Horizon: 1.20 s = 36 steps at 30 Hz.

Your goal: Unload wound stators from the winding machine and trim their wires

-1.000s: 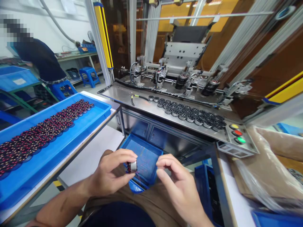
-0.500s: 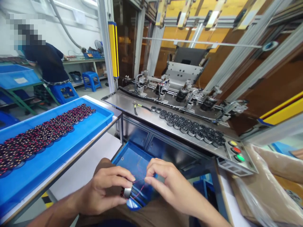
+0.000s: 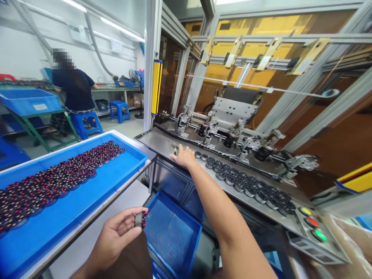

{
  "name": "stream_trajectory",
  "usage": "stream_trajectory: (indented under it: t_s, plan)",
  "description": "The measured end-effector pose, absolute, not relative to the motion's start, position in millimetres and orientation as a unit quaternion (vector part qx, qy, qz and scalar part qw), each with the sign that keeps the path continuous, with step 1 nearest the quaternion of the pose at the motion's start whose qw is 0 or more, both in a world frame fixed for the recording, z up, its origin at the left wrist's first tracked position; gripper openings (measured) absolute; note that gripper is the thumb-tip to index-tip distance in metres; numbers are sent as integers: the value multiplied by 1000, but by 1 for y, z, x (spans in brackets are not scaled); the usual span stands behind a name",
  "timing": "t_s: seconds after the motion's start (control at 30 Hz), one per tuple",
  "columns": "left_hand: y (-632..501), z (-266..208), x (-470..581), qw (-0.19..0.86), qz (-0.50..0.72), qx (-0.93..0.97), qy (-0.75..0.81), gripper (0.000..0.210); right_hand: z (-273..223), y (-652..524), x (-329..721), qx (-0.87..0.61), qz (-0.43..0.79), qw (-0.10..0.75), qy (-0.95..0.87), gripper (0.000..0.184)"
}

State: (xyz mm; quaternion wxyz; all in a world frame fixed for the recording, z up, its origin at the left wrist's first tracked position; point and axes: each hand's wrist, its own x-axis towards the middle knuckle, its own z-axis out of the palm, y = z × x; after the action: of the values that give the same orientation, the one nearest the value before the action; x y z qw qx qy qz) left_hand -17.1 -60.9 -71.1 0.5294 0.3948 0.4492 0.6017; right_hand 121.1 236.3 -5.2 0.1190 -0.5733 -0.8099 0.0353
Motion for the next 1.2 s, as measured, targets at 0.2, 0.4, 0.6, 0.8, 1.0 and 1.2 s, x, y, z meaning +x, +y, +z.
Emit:
stream_trajectory:
  t_s: [0.2,0.4,0.6,0.8,1.0,1.2]
  plan:
    - [-58,-72,-23,542,632,357,423,38,-13,238,132,-577,72,132,-803,36]
    - [-63,-59,-10,539,627,373,421,25,14,213,161,-526,208,256,-784,33]
    - [-67,-49,4,527,651,350,419,18,-30,69,212,-418,403,370,-725,61]
    - [-67,-49,31,544,637,367,404,19,-118,-92,248,-393,537,383,-640,40]
    - [-66,-44,63,600,596,383,372,20,-119,-120,260,-398,393,427,-710,57]
    - [-74,-39,69,643,572,380,339,35,-111,-116,265,-391,275,424,-770,60]
